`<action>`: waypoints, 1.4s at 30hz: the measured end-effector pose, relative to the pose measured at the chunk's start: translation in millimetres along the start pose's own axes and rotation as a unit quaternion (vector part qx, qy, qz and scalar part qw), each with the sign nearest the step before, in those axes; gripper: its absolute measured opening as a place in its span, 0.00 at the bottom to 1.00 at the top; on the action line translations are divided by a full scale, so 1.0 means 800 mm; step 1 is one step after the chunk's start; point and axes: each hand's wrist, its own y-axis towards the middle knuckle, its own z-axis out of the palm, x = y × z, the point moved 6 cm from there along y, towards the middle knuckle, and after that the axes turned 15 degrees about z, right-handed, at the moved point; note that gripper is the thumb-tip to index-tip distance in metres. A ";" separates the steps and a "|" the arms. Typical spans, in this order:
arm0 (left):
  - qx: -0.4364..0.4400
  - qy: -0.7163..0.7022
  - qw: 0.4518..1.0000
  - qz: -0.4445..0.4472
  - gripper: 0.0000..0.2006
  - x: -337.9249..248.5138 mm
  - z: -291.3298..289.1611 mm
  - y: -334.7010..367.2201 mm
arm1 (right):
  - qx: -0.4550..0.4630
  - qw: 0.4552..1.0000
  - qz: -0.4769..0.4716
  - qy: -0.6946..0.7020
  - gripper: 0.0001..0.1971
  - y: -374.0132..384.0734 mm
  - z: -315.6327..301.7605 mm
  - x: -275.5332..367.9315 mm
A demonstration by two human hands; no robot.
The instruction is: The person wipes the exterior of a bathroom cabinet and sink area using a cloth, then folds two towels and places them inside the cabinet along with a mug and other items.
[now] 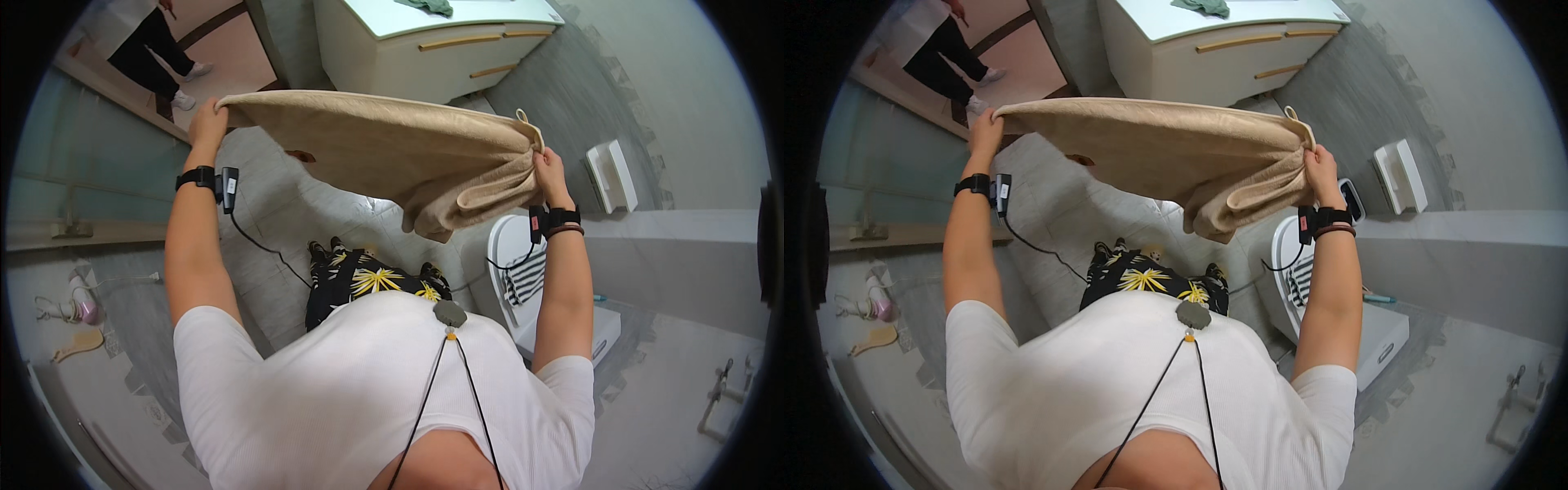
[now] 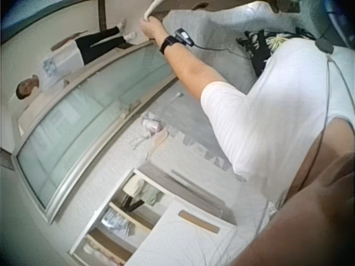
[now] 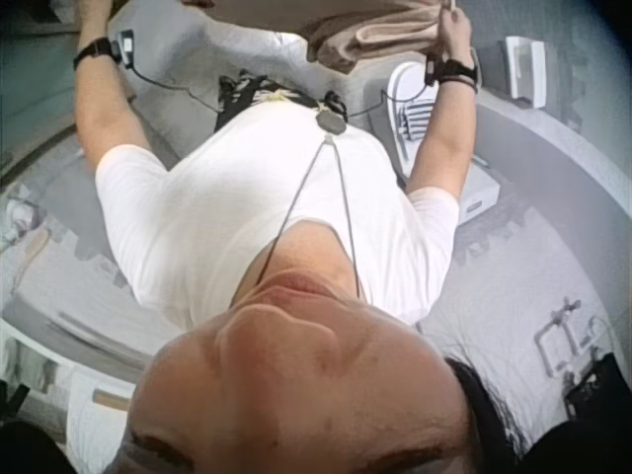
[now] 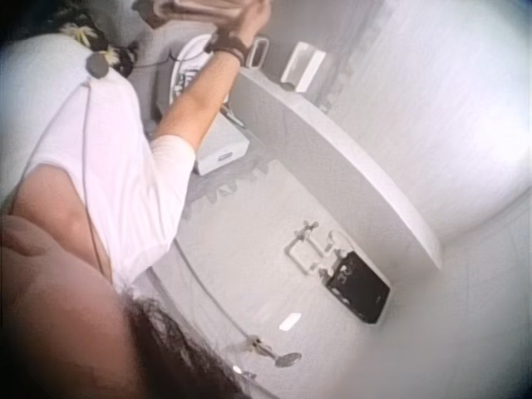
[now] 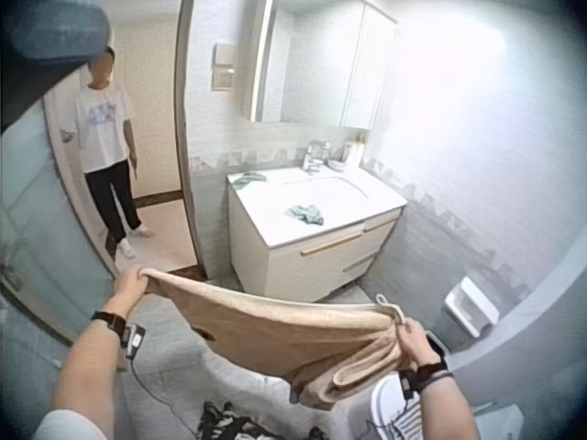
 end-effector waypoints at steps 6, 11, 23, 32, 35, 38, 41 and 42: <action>-0.030 0.002 0.998 0.054 0.14 0.063 0.031 0.005 | 0.022 0.995 0.003 0.099 0.12 -0.021 -0.012 0.015; 0.139 -0.431 0.880 -0.142 0.17 -0.007 0.054 -0.010 | 0.016 0.981 0.062 0.183 0.12 -0.041 -0.034 0.003; 0.335 -0.636 0.684 0.124 0.12 -0.401 0.112 -0.105 | 0.086 0.919 0.028 0.385 0.13 -0.148 0.019 0.132; 0.346 -0.665 0.656 0.089 0.13 -0.470 0.122 -0.115 | -0.102 0.971 -0.217 -0.015 0.12 -0.253 0.049 0.185; 0.258 -0.649 0.705 0.127 0.10 -0.437 0.113 -0.079 | 0.100 0.988 0.094 0.068 0.12 -0.232 0.031 0.145; 0.191 -0.513 0.817 0.183 0.11 -0.391 0.108 -0.037 | 0.163 0.868 0.059 0.466 0.15 -0.207 -0.024 0.149; 0.195 -0.453 0.833 0.251 0.13 -0.381 0.109 -0.034 | 0.246 0.802 0.085 0.537 0.17 -0.199 -0.030 0.148; 0.245 -0.464 0.806 0.275 0.14 -0.389 0.105 -0.042 | 0.270 0.800 0.083 0.530 0.17 -0.204 -0.030 0.155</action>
